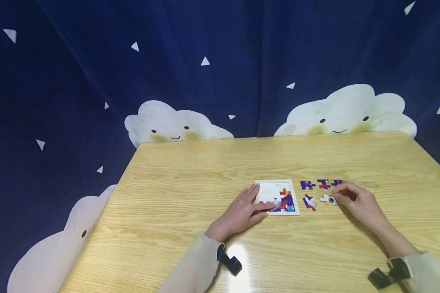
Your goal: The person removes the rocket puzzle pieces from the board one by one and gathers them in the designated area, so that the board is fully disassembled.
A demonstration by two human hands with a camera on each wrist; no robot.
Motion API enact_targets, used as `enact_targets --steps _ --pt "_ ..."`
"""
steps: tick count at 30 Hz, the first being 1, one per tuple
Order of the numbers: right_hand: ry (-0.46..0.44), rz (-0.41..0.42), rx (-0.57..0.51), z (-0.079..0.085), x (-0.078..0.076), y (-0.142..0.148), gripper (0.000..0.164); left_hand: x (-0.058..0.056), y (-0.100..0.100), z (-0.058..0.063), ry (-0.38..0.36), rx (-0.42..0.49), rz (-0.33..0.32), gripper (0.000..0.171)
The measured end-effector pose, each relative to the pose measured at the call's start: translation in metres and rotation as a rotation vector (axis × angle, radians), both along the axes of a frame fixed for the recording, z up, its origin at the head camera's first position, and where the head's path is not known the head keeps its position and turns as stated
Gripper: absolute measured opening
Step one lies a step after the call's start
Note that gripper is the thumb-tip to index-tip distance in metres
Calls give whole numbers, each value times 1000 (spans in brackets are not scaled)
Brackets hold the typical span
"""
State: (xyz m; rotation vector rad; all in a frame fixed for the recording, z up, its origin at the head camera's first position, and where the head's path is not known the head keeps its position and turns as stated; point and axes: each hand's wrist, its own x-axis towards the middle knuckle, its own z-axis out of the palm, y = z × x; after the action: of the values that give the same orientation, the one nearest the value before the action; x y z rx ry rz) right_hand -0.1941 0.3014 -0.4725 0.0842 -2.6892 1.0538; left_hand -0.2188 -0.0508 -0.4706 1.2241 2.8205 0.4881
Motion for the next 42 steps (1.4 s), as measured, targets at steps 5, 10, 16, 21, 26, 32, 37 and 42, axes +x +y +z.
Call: enact_targets --steps 5,10,16,21,26,32,37,42 --pt "8 -3 26 1 0 0 5 0 0 0 -7 4 -2 37" --pt "8 0 32 1 -1 -1 5 0 0 1 -19 18 -2 38" --pt "4 4 21 1 -1 0 5 0 0 2 -17 22 0 38" --pt "-14 -9 4 1 -2 2 9 0 1 3 -23 26 2 37" --pt "-13 -25 1 2 -2 2 9 0 1 4 -12 19 0 37" --pt "-5 -48 -15 4 0 -3 11 0 1 2 -14 23 -9 38" --pt "40 -13 -48 4 0 -17 7 0 0 2 -21 21 -6 37" --pt "102 83 -53 1 -3 -36 9 0 0 1 -26 20 -3 37"
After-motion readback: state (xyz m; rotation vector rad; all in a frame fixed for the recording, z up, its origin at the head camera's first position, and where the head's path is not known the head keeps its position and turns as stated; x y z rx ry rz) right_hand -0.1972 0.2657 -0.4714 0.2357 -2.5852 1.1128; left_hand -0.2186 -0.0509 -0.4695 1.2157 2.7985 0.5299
